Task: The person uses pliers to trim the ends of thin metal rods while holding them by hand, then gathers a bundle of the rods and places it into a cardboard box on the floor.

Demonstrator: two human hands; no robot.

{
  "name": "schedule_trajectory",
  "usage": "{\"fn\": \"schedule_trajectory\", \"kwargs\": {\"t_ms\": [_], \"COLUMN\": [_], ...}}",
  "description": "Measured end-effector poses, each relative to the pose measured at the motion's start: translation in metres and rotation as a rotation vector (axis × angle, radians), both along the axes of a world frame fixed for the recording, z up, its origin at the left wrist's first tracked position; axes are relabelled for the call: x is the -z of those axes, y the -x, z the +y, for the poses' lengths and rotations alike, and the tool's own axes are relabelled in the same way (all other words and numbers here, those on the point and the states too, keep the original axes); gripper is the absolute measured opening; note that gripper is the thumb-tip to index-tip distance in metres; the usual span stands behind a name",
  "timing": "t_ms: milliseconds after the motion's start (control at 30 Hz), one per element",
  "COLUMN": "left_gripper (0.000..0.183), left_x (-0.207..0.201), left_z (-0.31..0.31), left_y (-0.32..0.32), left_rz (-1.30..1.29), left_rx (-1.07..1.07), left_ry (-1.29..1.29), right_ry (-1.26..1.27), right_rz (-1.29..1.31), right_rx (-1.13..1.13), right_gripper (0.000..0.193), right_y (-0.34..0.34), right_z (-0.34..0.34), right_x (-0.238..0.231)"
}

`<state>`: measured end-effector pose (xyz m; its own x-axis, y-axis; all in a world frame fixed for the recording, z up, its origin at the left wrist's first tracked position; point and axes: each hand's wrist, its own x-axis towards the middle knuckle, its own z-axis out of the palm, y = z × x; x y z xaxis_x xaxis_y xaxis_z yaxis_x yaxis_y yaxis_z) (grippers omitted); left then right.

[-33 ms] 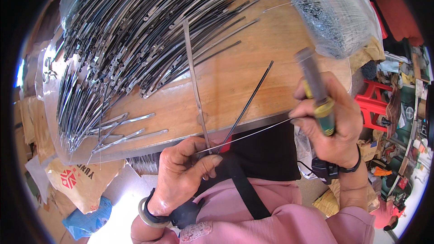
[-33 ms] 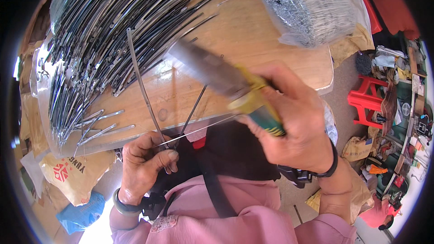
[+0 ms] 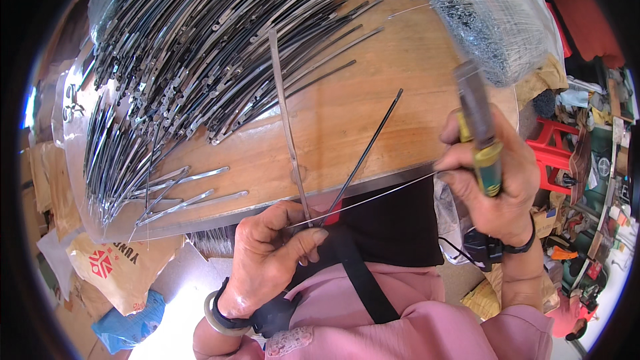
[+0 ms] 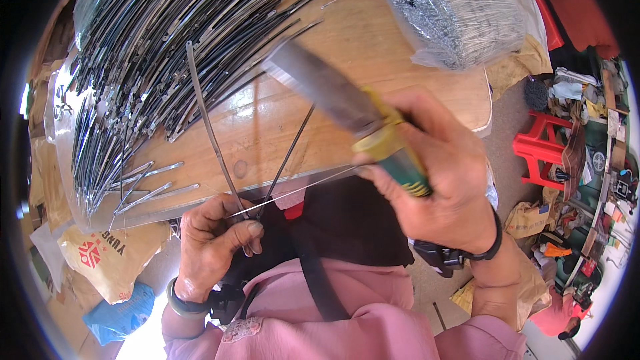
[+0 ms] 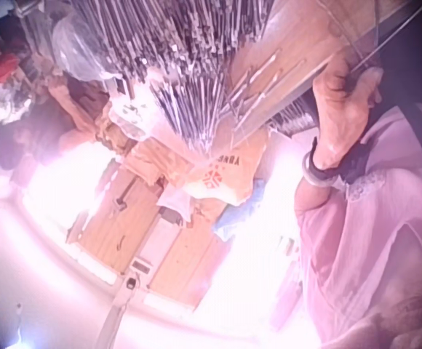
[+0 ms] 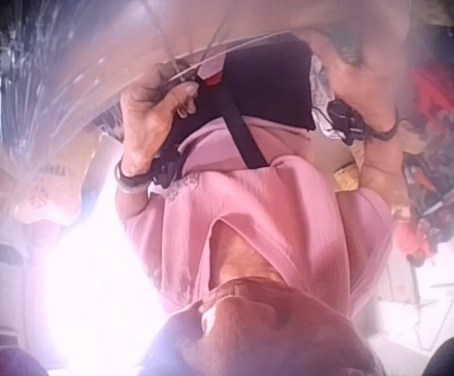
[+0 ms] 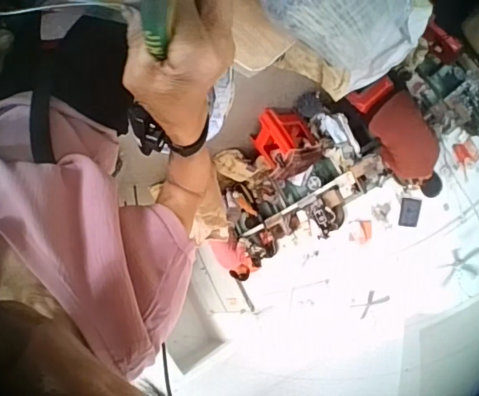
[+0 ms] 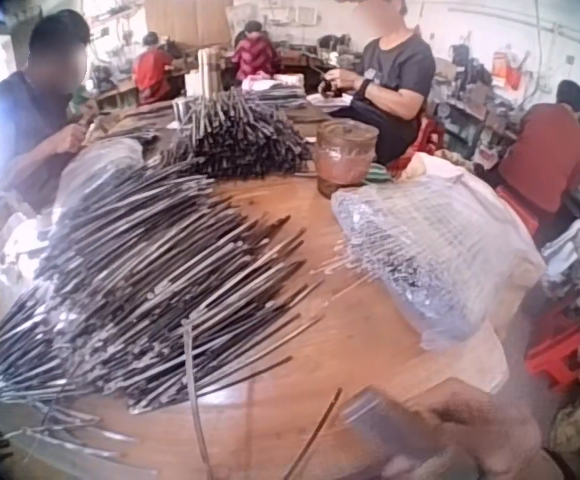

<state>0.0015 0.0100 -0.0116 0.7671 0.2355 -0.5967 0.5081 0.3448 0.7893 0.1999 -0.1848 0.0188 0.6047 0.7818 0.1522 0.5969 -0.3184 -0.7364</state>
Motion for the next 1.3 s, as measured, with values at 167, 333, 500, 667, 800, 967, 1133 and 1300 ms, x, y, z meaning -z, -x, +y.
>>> {"fn": "schedule_trajectory", "kwargs": {"t_ms": [167, 333, 500, 667, 800, 967, 1133, 1300], "left_gripper": [0.016, 0.01, 0.009, 0.008, 0.008, 0.009, 0.009, 0.01], "left_x": [0.001, -0.003, -0.001, -0.002, 0.0, -0.004, -0.006, -0.01], "left_z": [0.001, -0.001, -0.001, 0.002, -0.001, -0.004, -0.004, -0.004], "left_y": [0.001, -0.001, -0.002, -0.001, -0.001, -0.005, -0.008, -0.01], "left_rz": [-0.011, -0.025, 0.001, 0.025, 0.011, 0.022, 0.043, 0.088], "left_rx": [-0.026, 0.004, 0.015, 0.003, 0.038, 0.143, 0.221, 0.23], "left_ry": [0.006, 0.065, 0.076, 0.112, 0.083, -0.006, -0.02, 0.01], "right_ry": [0.0, 0.055, 0.045, 0.049, 0.07, 0.014, 0.07, 0.144], "right_rz": [0.002, 0.02, 0.046, 0.137, 0.069, -0.076, -0.227, -0.183], "right_rx": [0.011, -0.016, -0.02, -0.003, -0.045, -0.182, -0.375, -0.394], "right_gripper": [0.025, 0.024, 0.014, 0.015, 0.017, 0.019, 0.032, 0.032], "right_y": [-0.017, -0.011, 0.0, -0.003, 0.001, 0.01, 0.008, 0.011], "right_z": [-0.019, -0.019, -0.004, -0.005, -0.003, 0.01, 0.022, 0.019], "right_x": [-0.004, 0.0, 0.001, 0.003, 0.005, 0.011, 0.015, 0.02]}}
